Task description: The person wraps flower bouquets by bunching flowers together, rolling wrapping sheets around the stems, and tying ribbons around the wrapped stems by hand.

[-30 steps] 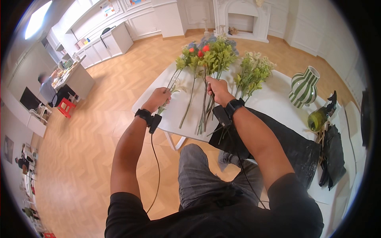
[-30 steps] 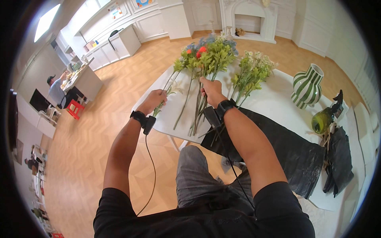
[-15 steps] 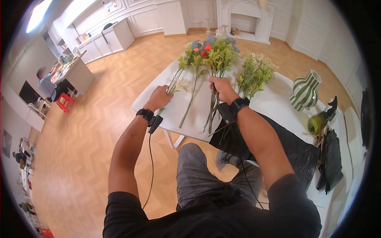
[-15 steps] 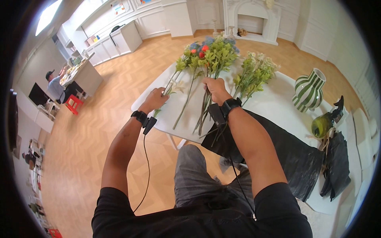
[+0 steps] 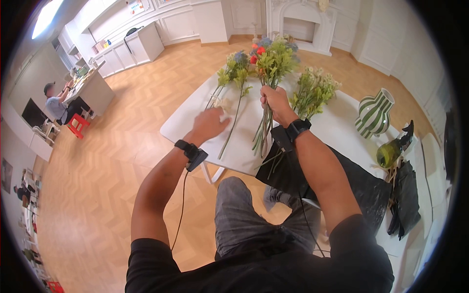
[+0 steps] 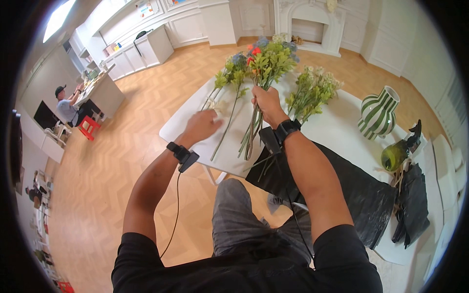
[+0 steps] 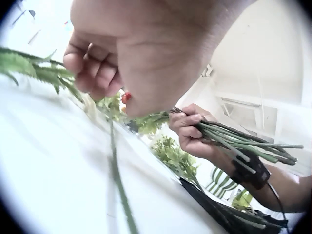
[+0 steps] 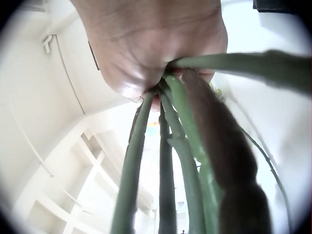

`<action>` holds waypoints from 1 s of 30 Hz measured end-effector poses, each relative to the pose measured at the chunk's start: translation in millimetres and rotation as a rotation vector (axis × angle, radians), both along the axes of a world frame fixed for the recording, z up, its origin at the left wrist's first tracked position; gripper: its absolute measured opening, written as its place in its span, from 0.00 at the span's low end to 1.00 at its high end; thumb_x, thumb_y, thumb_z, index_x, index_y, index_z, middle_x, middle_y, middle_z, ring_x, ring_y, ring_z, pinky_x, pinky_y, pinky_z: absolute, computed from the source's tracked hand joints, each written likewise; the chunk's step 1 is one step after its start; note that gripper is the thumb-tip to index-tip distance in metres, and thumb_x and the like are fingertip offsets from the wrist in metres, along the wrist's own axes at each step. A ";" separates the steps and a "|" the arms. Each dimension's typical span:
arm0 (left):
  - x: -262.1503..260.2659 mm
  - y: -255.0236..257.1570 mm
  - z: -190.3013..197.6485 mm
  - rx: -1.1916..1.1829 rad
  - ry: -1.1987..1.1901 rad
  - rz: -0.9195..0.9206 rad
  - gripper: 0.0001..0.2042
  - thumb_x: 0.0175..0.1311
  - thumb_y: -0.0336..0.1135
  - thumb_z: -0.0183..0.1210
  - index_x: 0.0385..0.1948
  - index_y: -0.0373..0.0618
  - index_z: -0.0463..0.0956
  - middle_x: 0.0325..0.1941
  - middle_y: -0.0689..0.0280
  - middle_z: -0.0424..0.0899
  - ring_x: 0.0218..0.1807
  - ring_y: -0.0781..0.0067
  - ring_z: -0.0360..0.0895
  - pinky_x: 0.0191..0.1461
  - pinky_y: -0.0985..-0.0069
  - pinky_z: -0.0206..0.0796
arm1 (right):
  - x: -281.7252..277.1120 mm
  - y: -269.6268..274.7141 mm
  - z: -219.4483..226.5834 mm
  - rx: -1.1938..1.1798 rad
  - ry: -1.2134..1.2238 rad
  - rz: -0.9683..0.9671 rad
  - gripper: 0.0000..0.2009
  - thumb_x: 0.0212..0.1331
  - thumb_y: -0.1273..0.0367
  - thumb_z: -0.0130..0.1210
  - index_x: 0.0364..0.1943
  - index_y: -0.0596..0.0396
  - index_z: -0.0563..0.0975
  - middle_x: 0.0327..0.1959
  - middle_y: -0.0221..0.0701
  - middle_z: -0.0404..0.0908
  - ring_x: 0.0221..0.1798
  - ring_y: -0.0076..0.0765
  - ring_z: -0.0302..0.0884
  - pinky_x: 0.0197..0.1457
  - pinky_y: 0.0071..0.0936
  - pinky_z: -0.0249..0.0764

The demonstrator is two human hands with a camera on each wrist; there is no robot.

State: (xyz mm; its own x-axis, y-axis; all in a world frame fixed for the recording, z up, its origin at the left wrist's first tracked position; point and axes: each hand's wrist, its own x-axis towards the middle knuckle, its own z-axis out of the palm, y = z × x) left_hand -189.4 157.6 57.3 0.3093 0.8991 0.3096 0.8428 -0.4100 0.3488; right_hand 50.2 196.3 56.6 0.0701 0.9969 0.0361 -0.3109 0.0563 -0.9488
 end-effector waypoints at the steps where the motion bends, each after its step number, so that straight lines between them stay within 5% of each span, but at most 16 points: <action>1: 9.0 -4.1 -0.2 -0.159 0.141 -0.015 0.21 0.56 0.44 0.60 0.45 0.36 0.77 0.45 0.46 0.82 0.49 0.43 0.79 0.53 0.56 0.71 | -1.7 -2.4 -0.4 -0.015 -0.019 -0.010 0.07 0.54 0.70 0.55 0.23 0.56 0.71 0.17 0.26 0.71 0.17 0.23 0.68 0.18 0.23 0.62; 4: 15.1 7.6 -23.8 -0.291 0.225 -0.012 0.23 0.56 0.49 0.61 0.40 0.35 0.79 0.43 0.44 0.83 0.46 0.43 0.81 0.50 0.58 0.73 | -6.2 -8.5 1.8 -0.010 -0.058 -0.027 0.07 0.54 0.70 0.56 0.23 0.56 0.72 0.19 0.25 0.70 0.19 0.22 0.71 0.18 0.24 0.61; 6: 8.4 32.2 -51.5 -0.187 0.196 -0.065 0.17 0.54 0.46 0.62 0.26 0.38 0.82 0.28 0.51 0.84 0.36 0.50 0.83 0.43 0.60 0.74 | -5.9 -10.4 1.7 0.004 -0.075 -0.042 0.07 0.54 0.70 0.56 0.23 0.56 0.72 0.19 0.25 0.70 0.19 0.22 0.71 0.18 0.24 0.60; 9: 10.6 19.3 -24.7 -0.277 0.035 -0.034 0.15 0.55 0.44 0.61 0.22 0.38 0.81 0.25 0.50 0.83 0.33 0.48 0.83 0.41 0.58 0.74 | -4.2 -5.4 3.0 0.040 -0.062 -0.044 0.08 0.54 0.69 0.55 0.23 0.57 0.72 0.18 0.25 0.70 0.19 0.23 0.71 0.18 0.25 0.59; 12: 18.6 4.6 -7.5 -0.279 0.126 0.011 0.13 0.54 0.41 0.61 0.24 0.38 0.82 0.27 0.47 0.84 0.34 0.47 0.83 0.41 0.57 0.74 | -5.0 -3.0 1.5 0.035 -0.035 -0.026 0.08 0.54 0.69 0.55 0.21 0.55 0.72 0.16 0.27 0.72 0.15 0.22 0.66 0.17 0.24 0.60; 15: 24.9 14.5 -37.9 -0.132 0.218 -0.009 0.13 0.53 0.40 0.63 0.24 0.36 0.81 0.27 0.45 0.83 0.35 0.46 0.83 0.41 0.56 0.74 | -13.0 -0.3 -3.9 -0.007 -0.072 -0.102 0.10 0.53 0.68 0.56 0.18 0.56 0.73 0.15 0.29 0.73 0.14 0.22 0.65 0.17 0.24 0.58; 16: 30.4 15.3 -34.3 -0.124 0.218 -0.031 0.13 0.53 0.40 0.63 0.24 0.36 0.81 0.27 0.45 0.83 0.35 0.46 0.83 0.41 0.56 0.74 | -11.6 -0.7 -5.2 -0.008 -0.087 -0.084 0.12 0.51 0.68 0.57 0.19 0.62 0.73 0.17 0.32 0.73 0.18 0.27 0.73 0.18 0.28 0.60; 18: 34.3 10.4 -21.7 -0.141 0.314 -0.010 0.14 0.53 0.40 0.63 0.25 0.34 0.81 0.27 0.44 0.83 0.35 0.44 0.83 0.41 0.56 0.75 | -13.4 -0.9 -8.7 0.018 -0.024 -0.085 0.12 0.51 0.68 0.57 0.20 0.63 0.73 0.17 0.33 0.73 0.19 0.28 0.74 0.18 0.29 0.62; 20: 34.3 14.2 -11.2 -0.286 0.296 0.001 0.17 0.54 0.43 0.62 0.32 0.34 0.80 0.35 0.45 0.84 0.41 0.46 0.84 0.44 0.56 0.75 | -12.2 -4.6 -6.5 0.022 0.003 -0.108 0.12 0.51 0.68 0.57 0.21 0.64 0.72 0.17 0.33 0.73 0.19 0.28 0.74 0.18 0.29 0.62; 22: 25.1 13.9 -7.2 -0.395 -0.055 0.036 0.15 0.54 0.42 0.61 0.29 0.35 0.78 0.30 0.45 0.83 0.37 0.48 0.84 0.40 0.58 0.75 | -5.1 -3.8 -3.4 0.029 0.038 -0.118 0.12 0.51 0.67 0.57 0.22 0.65 0.72 0.17 0.33 0.73 0.19 0.29 0.74 0.18 0.29 0.62; 26: 0.4 1.2 6.5 0.148 -0.266 -0.016 0.12 0.63 0.40 0.55 0.30 0.38 0.75 0.25 0.47 0.80 0.29 0.45 0.80 0.33 0.57 0.70 | 6.6 1.3 0.6 0.041 -0.107 -0.046 0.12 0.52 0.68 0.57 0.23 0.67 0.72 0.19 0.35 0.75 0.20 0.29 0.75 0.18 0.28 0.62; 30: -23.4 -1.6 30.1 0.298 -0.330 0.030 0.12 0.70 0.37 0.49 0.36 0.38 0.76 0.26 0.48 0.80 0.29 0.47 0.79 0.35 0.59 0.69 | -5.1 0.8 1.5 0.028 -0.047 -0.073 0.12 0.53 0.69 0.56 0.23 0.67 0.72 0.19 0.34 0.74 0.20 0.31 0.76 0.18 0.29 0.64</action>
State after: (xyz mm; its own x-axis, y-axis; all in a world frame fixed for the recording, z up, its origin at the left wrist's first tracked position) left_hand -212.9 156.0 87.4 0.1254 0.7627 0.6345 0.7195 -0.5102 0.4711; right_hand 45.1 197.1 58.2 0.1404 0.9877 0.0694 -0.2597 0.1044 -0.9600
